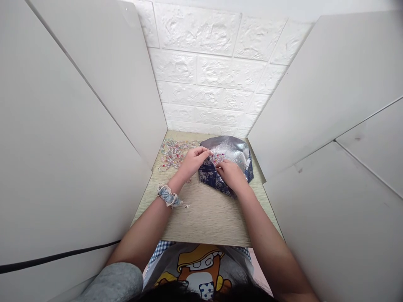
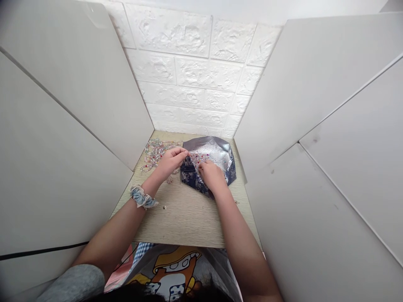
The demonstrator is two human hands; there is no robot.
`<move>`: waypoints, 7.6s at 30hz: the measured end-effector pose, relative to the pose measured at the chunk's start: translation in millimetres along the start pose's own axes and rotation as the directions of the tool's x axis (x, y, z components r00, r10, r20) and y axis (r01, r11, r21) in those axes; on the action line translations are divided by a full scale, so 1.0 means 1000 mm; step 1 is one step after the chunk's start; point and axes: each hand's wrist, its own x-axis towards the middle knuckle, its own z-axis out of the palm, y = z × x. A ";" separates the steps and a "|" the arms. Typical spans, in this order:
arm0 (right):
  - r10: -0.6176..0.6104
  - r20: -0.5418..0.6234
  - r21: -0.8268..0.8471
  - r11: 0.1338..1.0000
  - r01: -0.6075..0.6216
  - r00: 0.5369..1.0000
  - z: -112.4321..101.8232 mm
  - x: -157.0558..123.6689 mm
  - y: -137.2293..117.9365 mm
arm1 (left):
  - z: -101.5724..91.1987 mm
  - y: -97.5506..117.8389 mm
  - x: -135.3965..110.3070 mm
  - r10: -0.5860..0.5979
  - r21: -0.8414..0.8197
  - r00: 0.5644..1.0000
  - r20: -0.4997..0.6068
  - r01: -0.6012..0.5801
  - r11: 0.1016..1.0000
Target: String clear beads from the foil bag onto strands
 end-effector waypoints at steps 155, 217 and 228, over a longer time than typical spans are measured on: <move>0.222 0.023 0.835 0.532 -0.141 0.975 -0.022 -0.003 -0.008 | 0.008 0.000 -0.002 -0.155 0.095 0.960 0.235 0.137 0.986; 0.280 0.053 0.863 0.469 -0.185 0.958 -0.004 0.004 -0.009 | 0.012 -0.021 0.002 -0.176 0.213 0.947 0.270 0.119 0.970; 0.097 -0.115 0.151 0.985 -0.079 0.989 0.003 0.003 0.007 | 0.009 -0.011 0.004 -0.102 0.222 0.987 0.121 0.074 0.972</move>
